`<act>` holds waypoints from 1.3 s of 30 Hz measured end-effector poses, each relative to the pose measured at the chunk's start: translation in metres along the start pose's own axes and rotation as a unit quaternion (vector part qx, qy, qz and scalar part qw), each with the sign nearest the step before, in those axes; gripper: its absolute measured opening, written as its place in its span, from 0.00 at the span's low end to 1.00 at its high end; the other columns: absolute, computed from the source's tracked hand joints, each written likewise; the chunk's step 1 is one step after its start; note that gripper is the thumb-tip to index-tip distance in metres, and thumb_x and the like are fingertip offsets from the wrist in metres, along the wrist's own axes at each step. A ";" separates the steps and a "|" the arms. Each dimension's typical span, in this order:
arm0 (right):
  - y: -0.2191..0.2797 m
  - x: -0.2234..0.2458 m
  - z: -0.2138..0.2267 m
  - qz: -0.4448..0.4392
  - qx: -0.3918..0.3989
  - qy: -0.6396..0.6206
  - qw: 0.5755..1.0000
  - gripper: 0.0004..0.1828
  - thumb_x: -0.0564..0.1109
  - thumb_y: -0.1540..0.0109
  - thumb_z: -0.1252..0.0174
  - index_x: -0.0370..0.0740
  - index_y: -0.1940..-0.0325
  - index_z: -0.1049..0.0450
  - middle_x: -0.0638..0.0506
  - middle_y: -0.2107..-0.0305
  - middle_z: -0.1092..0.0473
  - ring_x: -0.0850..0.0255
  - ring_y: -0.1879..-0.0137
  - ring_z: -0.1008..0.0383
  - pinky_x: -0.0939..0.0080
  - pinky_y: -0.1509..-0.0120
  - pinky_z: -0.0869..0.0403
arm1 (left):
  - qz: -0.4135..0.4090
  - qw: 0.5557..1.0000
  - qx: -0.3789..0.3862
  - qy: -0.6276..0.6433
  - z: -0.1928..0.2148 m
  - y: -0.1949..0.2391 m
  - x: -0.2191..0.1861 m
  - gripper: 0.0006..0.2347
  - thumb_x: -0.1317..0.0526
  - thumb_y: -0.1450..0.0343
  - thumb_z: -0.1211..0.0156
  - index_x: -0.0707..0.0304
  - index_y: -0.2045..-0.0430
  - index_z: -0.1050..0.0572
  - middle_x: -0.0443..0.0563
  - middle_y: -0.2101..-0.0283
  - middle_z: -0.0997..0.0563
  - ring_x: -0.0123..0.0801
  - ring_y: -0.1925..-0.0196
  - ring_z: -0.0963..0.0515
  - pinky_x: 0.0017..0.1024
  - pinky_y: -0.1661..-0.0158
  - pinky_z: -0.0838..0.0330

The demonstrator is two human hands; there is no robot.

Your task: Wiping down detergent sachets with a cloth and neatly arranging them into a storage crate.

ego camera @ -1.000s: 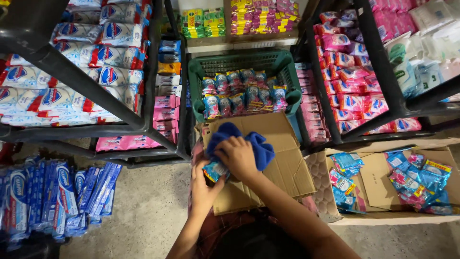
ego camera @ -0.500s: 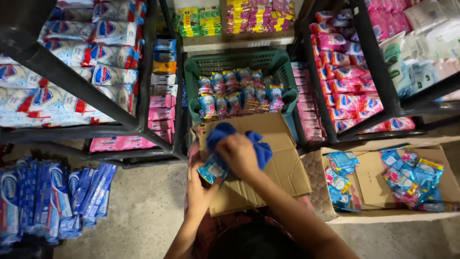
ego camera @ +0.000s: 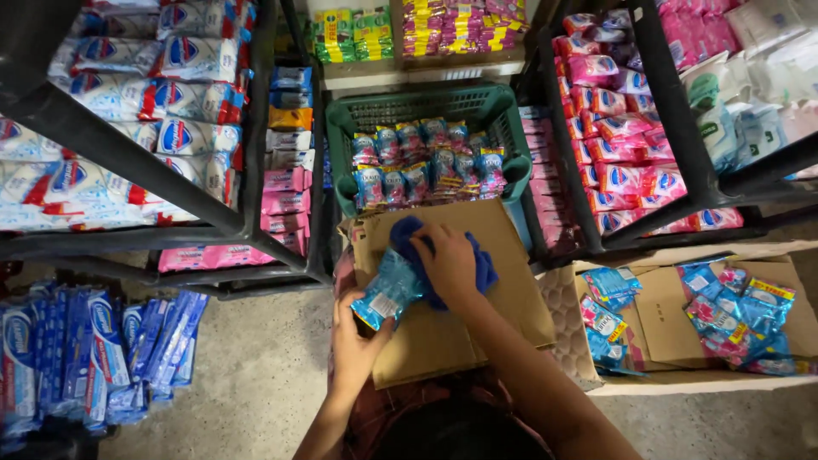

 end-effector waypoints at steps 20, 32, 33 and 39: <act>0.006 0.020 0.006 0.030 0.003 -0.040 0.999 0.07 0.45 0.39 0.39 0.42 0.60 0.23 0.47 0.67 0.27 0.48 0.61 0.28 0.52 0.54 0.29 | -0.038 0.999 -0.032 -0.022 -0.005 0.007 0.011 0.38 0.66 0.41 0.29 0.68 0.35 0.42 0.69 0.35 0.34 0.58 0.37 0.28 0.41 0.39 0.33; 0.026 0.010 -0.038 0.115 0.021 0.042 0.992 0.05 0.51 0.38 0.38 0.51 0.61 0.23 0.55 0.64 0.29 0.54 0.59 0.31 0.52 0.54 0.34 | 0.024 1.000 0.002 0.010 -0.006 0.002 0.013 0.31 0.63 0.39 0.26 0.64 0.41 0.34 0.59 0.48 0.23 0.43 0.55 0.19 0.32 0.54 0.24; 0.020 0.002 -0.036 0.115 0.019 0.043 0.992 0.05 0.51 0.38 0.38 0.51 0.61 0.23 0.55 0.64 0.29 0.54 0.59 0.31 0.52 0.54 0.34 | 0.022 1.000 0.003 0.011 -0.006 0.001 0.013 0.31 0.63 0.39 0.26 0.64 0.41 0.34 0.59 0.48 0.23 0.43 0.55 0.19 0.32 0.54 0.24; 0.001 -0.017 -0.011 -0.036 0.007 -0.063 0.997 0.09 0.48 0.37 0.41 0.42 0.56 0.23 0.46 0.66 0.24 0.47 0.63 0.26 0.51 0.58 0.28 | 0.026 1.000 -0.010 -0.011 -0.008 0.008 0.024 0.36 0.64 0.40 0.27 0.64 0.36 0.39 0.64 0.39 0.27 0.49 0.46 0.21 0.36 0.46 0.27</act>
Point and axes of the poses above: each hand's wrist, its own y-axis away from the middle knuckle, its own z-axis out of the back of the hand, x = y × z, the point moved 2 cm from there along -y, towards the middle knuckle
